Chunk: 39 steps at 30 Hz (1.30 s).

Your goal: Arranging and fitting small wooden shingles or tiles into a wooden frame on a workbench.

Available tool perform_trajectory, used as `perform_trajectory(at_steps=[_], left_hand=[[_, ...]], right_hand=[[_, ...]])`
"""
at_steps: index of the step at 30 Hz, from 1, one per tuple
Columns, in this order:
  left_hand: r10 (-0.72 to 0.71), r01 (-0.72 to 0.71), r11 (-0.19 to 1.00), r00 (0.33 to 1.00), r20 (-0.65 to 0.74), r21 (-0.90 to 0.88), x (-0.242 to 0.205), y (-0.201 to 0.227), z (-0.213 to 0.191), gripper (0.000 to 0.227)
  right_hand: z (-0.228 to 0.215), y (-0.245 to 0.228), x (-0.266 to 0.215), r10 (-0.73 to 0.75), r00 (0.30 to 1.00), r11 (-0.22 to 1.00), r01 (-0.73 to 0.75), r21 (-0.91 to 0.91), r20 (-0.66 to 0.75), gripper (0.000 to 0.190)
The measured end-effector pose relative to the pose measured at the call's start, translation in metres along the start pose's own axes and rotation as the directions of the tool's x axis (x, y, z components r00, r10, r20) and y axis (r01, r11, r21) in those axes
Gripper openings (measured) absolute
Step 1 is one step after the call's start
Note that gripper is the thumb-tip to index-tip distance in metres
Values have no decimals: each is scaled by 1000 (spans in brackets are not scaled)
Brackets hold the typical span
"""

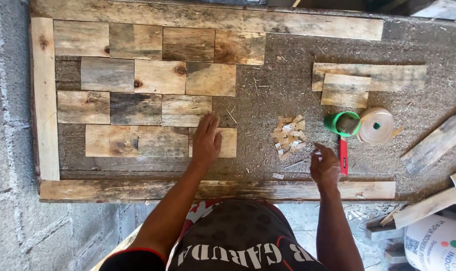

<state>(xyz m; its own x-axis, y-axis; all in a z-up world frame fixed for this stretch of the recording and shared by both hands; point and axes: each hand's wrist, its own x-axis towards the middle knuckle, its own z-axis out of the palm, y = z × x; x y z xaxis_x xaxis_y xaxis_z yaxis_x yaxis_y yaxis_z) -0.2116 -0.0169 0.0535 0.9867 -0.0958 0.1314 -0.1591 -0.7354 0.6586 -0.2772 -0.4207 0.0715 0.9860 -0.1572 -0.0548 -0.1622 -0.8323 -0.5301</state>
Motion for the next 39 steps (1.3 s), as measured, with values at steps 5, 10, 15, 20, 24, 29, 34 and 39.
perform_trajectory(at_steps=[5, 10, 15, 20, 24, 29, 34, 39], left_hand=[[46, -44, 999, 995, 84, -14, -60, 28, -5, 44], [97, -95, 995, 993, 66, -31, -94, 46, -11, 41], [116, -107, 992, 981, 154, -66, -114, 59, -6, 39], [96, -96, 995, 989, 112, -7, -121, 71, -2, 37], [93, -92, 996, 992, 90, -20, -125, 79, -6, 36], [74, -73, 997, 996, 44, -30, -127, 83, -8, 36], [53, -53, 998, 999, -1, -47, -131, 79, -9, 36], [54, -55, 996, 998, -18, -72, -133, 76, -8, 35]], right_hand=[[-32, 24, 11, 87, 885, 994, -105, -14, -457, 8], [-86, 46, 77, -57, 714, 993, -31, -113, -698, 11], [-104, 55, 187, 387, 916, 820, -396, -414, -108, 52], [-55, 103, 247, 395, 915, 826, -313, -468, 85, 97], [-29, 107, 262, 501, 845, 807, -380, -453, 184, 135], [-27, 94, 261, 560, 813, 749, -415, -517, 158, 138], [-27, 76, 260, 613, 781, 705, -470, -531, 122, 138], [-36, 94, 266, 665, 746, 653, -564, -505, 26, 138]])
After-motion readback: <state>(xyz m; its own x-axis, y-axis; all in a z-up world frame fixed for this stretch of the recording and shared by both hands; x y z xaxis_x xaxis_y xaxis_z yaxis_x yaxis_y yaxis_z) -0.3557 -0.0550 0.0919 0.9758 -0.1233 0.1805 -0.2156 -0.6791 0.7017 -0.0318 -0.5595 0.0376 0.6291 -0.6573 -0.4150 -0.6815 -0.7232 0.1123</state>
